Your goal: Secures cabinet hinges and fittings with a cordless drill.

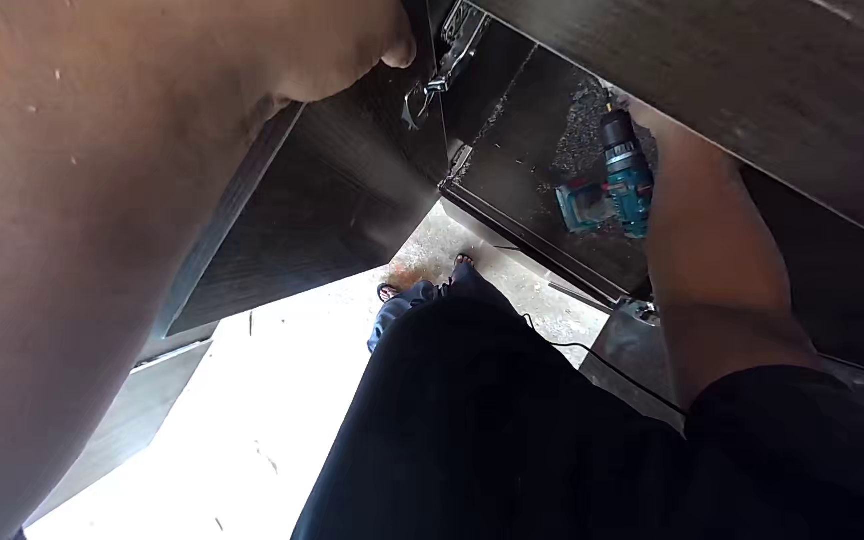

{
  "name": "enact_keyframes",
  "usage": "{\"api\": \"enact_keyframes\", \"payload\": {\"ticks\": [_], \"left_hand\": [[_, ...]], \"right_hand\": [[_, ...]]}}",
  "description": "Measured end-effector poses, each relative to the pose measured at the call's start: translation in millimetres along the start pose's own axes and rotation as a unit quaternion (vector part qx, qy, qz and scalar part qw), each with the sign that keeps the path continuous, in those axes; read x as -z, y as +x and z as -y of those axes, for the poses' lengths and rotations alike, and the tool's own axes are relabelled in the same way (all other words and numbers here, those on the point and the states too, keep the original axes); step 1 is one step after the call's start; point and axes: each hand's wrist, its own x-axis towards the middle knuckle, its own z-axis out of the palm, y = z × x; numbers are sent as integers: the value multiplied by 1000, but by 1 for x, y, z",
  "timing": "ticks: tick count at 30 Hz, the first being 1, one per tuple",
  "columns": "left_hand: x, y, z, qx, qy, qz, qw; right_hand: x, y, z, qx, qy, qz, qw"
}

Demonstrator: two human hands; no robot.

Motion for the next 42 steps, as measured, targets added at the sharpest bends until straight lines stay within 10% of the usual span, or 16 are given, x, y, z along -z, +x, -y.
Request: {"api": "enact_keyframes", "payload": {"ticks": [22, 26, 31, 35, 37, 39, 42], "left_hand": [[7, -3, -14, -23, 70, -7, 997], [-4, 88, 87, -367, 51, -94, 924], [9, -4, -20, 12, 37, 10, 999], [9, 1, -13, -12, 7, 0, 1000], [10, 0, -13, -5, 8, 5, 1000], [10, -1, -13, -4, 12, 10, 1000], [11, 0, -13, -7, 19, 6, 1000]], "right_hand": [[-11, -11, 23, -62, -41, -13, 997], [-6, -10, 19, -28, -31, 4, 999], [9, -43, -2, -17, 4, -5, 1000], [40, -142, 23, -140, 112, -82, 980], [31, -132, -29, -140, 203, -131, 960], [-25, -71, -182, 10, 272, -212, 938], [-95, -27, -282, -62, 284, -214, 933]]}}
